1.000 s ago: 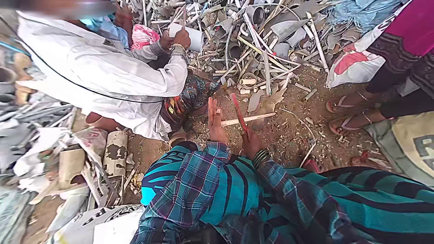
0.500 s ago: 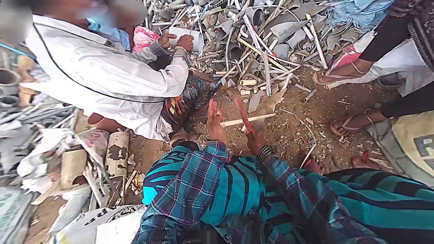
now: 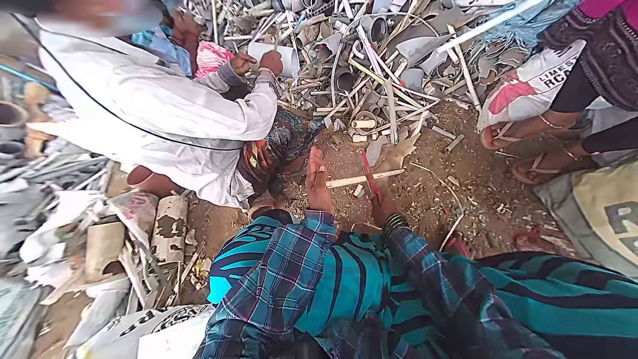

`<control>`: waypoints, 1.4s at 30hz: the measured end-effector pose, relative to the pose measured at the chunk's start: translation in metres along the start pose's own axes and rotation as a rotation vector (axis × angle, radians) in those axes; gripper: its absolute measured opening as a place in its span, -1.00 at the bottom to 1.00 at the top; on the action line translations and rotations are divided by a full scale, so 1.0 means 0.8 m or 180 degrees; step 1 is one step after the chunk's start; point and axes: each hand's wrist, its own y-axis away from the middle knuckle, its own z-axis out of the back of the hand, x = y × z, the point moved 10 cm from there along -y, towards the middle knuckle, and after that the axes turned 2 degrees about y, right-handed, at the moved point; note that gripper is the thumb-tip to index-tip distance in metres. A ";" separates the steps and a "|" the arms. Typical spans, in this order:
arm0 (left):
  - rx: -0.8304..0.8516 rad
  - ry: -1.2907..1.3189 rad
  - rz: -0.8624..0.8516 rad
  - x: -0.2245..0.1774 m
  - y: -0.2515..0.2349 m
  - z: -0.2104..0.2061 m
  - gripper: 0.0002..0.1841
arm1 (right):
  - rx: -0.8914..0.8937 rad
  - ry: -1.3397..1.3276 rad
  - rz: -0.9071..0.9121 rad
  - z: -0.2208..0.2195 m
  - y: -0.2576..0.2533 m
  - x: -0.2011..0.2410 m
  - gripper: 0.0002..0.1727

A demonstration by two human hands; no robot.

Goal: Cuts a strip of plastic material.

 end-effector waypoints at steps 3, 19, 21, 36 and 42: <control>0.0137 -0.0055 -0.0211 -0.013 0.006 -0.014 -0.30 | -0.0037 -0.0086 -0.0233 0.007 -0.005 -0.010 -0.50; 0.0736 0.0467 -0.0226 -0.034 0.018 -0.054 -0.14 | -0.0142 -0.0374 -0.0404 0.019 -0.016 -0.037 -0.50; 0.0647 0.0451 -0.0198 -0.033 0.018 -0.052 -0.19 | -0.0139 -0.0418 -0.0338 0.017 -0.019 -0.040 -0.50; 0.0698 0.0132 -0.0222 -0.033 0.035 -0.074 -0.41 | -0.1652 -0.1656 -0.0462 0.046 -0.020 -0.110 -0.53; 0.0217 0.0167 0.0206 -0.027 0.029 -0.064 -0.55 | -0.0561 -0.0856 -0.0635 0.017 -0.028 -0.095 -0.56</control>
